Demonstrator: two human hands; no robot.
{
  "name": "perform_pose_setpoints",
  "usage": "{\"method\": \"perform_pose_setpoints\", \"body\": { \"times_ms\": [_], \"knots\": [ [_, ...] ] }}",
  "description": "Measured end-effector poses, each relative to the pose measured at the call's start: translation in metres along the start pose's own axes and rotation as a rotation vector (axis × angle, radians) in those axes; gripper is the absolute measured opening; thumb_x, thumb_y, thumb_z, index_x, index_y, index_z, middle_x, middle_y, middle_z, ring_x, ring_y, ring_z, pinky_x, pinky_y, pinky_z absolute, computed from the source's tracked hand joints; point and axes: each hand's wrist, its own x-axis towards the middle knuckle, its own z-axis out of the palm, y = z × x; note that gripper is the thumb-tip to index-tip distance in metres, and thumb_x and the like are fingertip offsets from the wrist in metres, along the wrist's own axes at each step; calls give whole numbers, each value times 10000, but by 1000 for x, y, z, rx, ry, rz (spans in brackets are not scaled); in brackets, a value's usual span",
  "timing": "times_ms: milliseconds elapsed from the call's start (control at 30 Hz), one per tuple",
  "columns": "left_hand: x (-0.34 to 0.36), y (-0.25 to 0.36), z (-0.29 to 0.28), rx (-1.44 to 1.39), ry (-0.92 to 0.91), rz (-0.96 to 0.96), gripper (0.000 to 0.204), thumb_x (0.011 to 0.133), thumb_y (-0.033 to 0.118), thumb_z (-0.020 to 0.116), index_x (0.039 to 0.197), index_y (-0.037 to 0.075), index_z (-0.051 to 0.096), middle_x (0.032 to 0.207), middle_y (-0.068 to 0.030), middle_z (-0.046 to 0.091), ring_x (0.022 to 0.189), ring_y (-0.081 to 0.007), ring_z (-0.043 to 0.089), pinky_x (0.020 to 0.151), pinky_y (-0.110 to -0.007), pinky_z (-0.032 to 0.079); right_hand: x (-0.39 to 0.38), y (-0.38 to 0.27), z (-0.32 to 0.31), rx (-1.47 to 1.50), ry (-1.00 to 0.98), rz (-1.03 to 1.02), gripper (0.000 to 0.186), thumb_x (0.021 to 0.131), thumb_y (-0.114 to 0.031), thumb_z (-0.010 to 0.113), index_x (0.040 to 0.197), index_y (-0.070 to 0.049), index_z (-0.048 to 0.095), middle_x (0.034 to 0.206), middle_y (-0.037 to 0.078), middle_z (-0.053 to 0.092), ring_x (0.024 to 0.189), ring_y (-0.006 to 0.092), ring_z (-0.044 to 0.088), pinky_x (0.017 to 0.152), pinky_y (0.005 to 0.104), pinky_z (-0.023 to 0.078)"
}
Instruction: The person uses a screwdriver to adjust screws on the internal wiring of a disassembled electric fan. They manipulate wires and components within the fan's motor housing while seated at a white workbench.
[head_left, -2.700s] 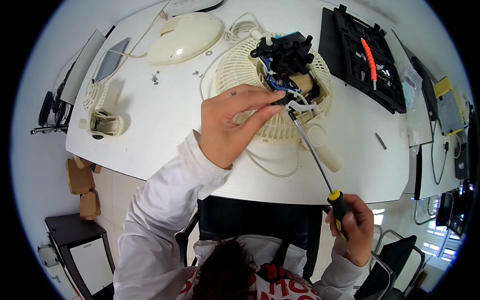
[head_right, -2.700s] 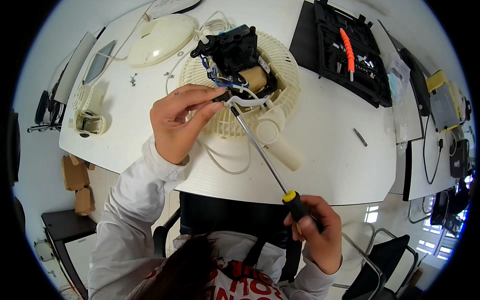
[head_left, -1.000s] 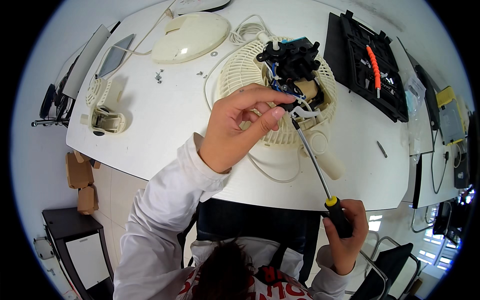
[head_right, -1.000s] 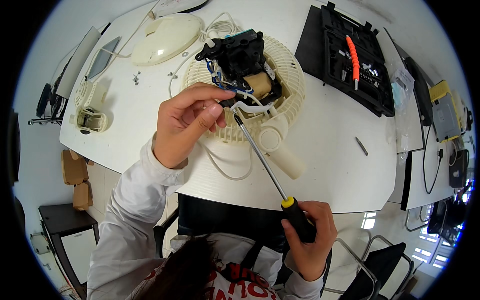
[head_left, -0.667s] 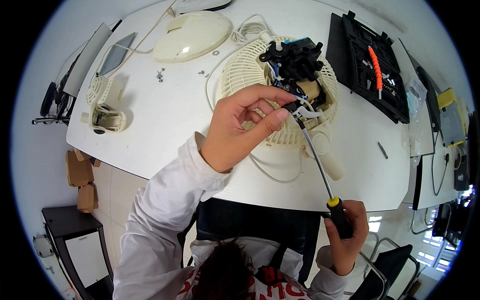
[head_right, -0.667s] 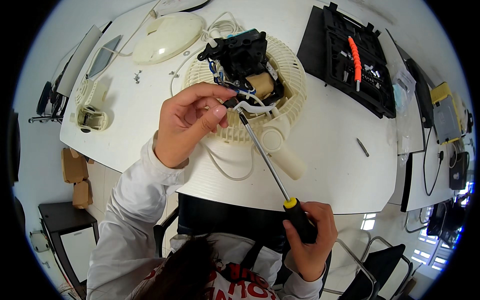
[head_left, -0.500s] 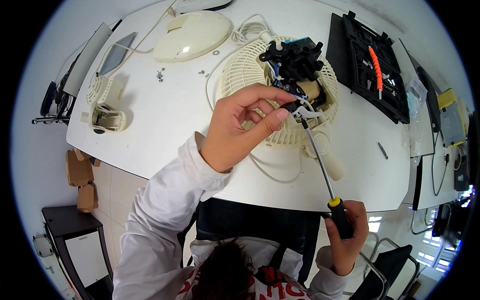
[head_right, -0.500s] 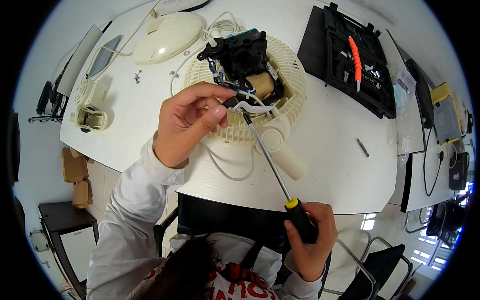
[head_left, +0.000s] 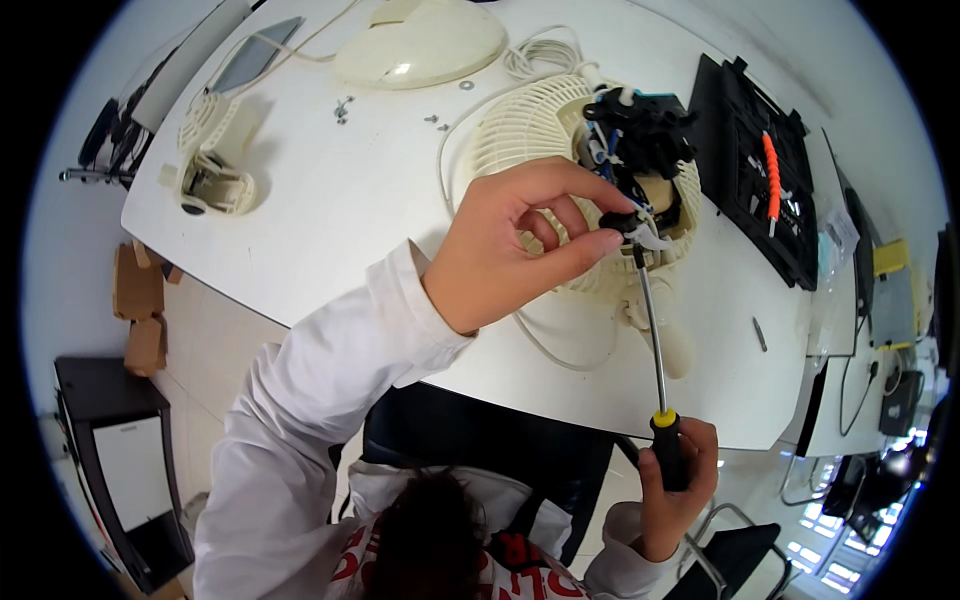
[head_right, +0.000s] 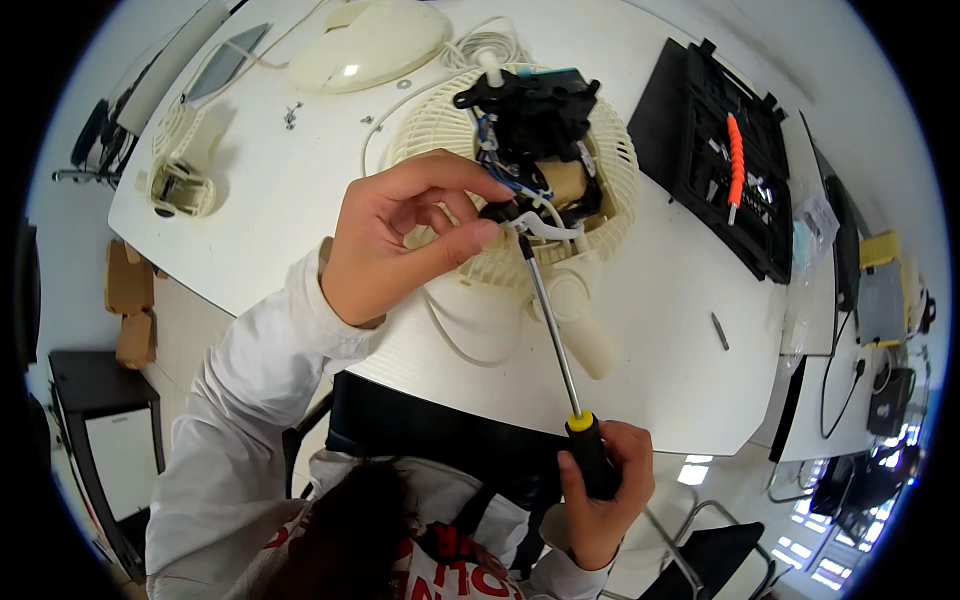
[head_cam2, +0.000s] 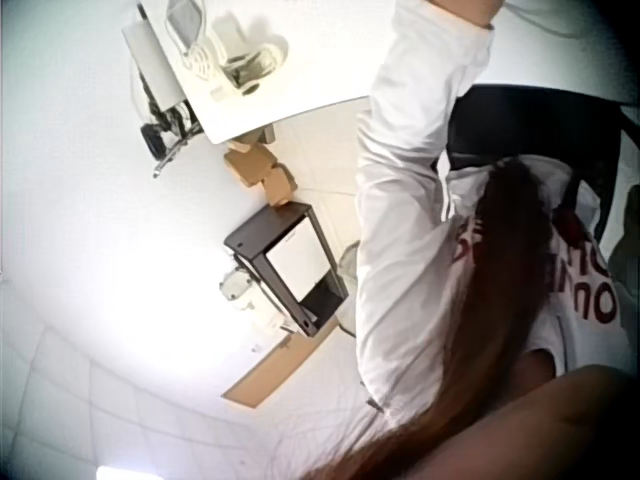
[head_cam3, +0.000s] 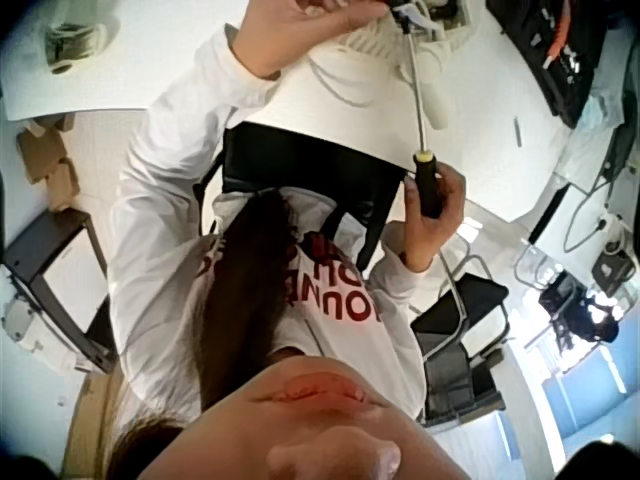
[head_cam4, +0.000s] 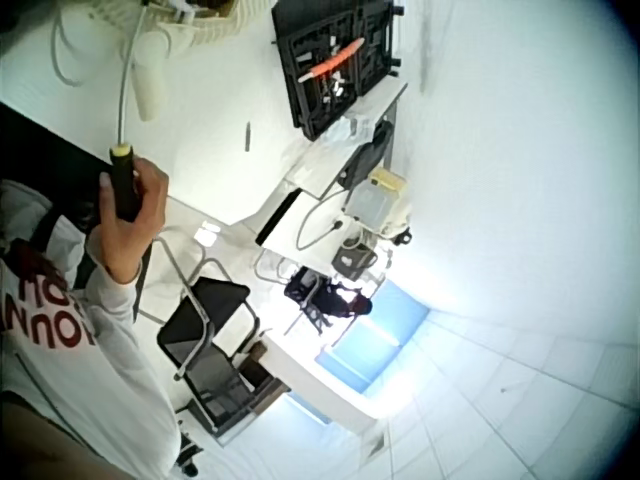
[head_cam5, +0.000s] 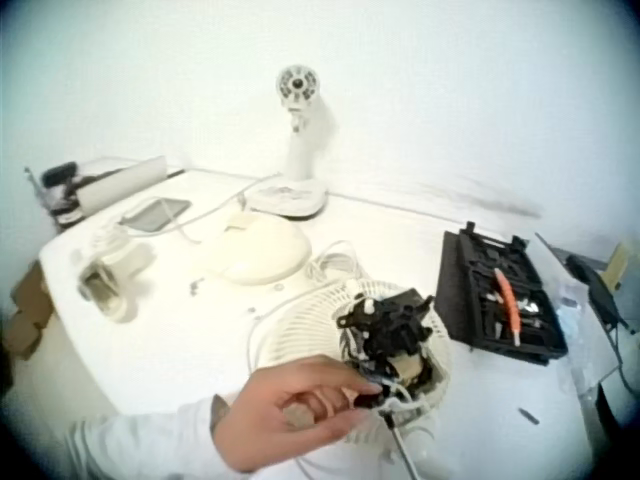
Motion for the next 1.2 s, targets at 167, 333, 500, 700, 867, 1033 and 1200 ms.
{"method": "perform_pose_setpoints", "body": {
  "times_ms": [167,333,500,700,867,1033,1200],
  "knots": [
    [1,5,1,-81,21,-74,226,825,-2,679,1040,-2,612,1053,-80,641,773,-85,605,639,-209,469,-1,3,-1,6,13,-1,399,687,51,702,1054,22,548,1000,128,525,834,189,575,756,274,480],
    [-2,0,0,-26,38,-97,210,822,16,695,1013,2,610,1030,-76,649,761,-83,610,635,-205,463,-1,4,0,33,16,12,392,697,44,706,1055,23,547,1005,127,523,835,186,569,761,272,476],
    [-1,-1,1,13,57,-71,199,825,27,702,1005,-1,621,1001,-79,668,740,-86,610,639,-207,466,-2,4,0,48,18,44,389,697,47,707,1052,23,549,1007,124,522,836,183,568,762,268,472],
    [-1,-1,1,32,79,-103,196,816,29,715,995,-18,648,969,-99,692,709,-94,613,657,-216,481,-1,3,1,50,21,27,390,693,55,703,1050,22,550,1007,127,528,847,188,576,770,275,479],
    [-2,-1,1,57,94,-82,202,808,38,728,988,-19,656,975,-104,692,697,-100,616,665,-221,489,0,4,1,40,14,1,397,686,59,702,1051,23,550,1015,136,535,860,195,588,778,285,493],
    [-2,-1,2,51,91,-61,198,808,33,727,987,-14,656,1000,-101,687,726,-94,612,651,-215,477,0,5,0,25,13,-25,394,685,59,701,1047,24,551,1014,137,535,844,195,588,767,279,492],
    [-2,0,4,59,91,-23,198,785,-5,731,969,-3,658,1017,-97,679,747,-79,601,627,-198,455,2,3,1,7,22,-54,389,684,53,704,1041,25,553,1010,140,536,838,195,586,756,276,490]
  ]
}}
